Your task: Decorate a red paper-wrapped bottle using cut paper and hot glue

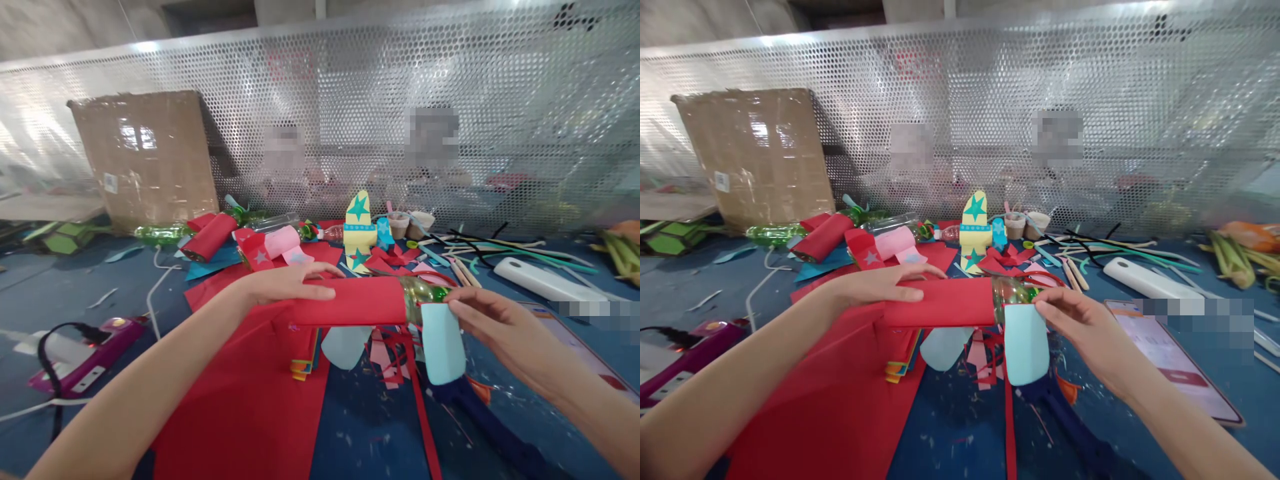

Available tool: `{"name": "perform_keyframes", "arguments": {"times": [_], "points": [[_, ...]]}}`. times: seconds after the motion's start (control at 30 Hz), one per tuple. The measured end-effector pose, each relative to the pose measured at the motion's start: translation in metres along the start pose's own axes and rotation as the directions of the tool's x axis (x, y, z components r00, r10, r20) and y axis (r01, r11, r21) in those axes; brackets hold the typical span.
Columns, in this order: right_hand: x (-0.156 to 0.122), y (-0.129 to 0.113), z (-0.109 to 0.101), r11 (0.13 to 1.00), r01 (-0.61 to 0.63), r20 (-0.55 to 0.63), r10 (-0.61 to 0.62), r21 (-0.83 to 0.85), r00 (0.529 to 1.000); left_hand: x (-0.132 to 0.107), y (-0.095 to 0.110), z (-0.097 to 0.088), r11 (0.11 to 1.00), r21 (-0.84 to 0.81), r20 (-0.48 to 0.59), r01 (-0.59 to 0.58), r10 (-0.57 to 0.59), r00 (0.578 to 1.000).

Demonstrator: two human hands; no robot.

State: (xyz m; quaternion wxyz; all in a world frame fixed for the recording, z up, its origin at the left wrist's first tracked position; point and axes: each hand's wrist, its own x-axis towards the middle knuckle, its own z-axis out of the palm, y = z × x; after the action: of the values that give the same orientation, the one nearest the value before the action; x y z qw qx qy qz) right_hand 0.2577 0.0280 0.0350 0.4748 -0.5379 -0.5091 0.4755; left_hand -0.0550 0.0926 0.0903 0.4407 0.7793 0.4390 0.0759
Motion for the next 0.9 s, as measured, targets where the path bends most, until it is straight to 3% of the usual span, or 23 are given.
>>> {"name": "perform_keyframes", "arguments": {"times": [0.13, 0.4, 0.6, 0.9], "points": [[-0.004, 0.0, 0.004, 0.998, 0.037, 0.069, -0.034, -0.045, 0.997, 0.002, 0.003, 0.008, 0.995, 0.058, 0.06, 0.076, -0.079, 0.995], [-0.007, -0.001, 0.003, 0.994, 0.065, 0.11, -0.055, -0.085, 0.992, 0.004, 0.002, 0.011, 0.998, 0.054, 0.106, 0.019, -0.025, 0.994], [-0.005, -0.003, 0.004, 0.995, 0.05, 0.057, -0.045, -0.086, 0.997, 0.005, -0.002, 0.007, 0.987, 0.16, 0.115, -0.004, -0.014, 0.993], [-0.003, 0.001, 0.002, 0.999, 0.029, -0.018, -0.029, -0.031, 0.999, 0.004, -0.002, 0.007, 0.992, 0.103, 0.08, 0.077, -0.085, 0.993]]}}
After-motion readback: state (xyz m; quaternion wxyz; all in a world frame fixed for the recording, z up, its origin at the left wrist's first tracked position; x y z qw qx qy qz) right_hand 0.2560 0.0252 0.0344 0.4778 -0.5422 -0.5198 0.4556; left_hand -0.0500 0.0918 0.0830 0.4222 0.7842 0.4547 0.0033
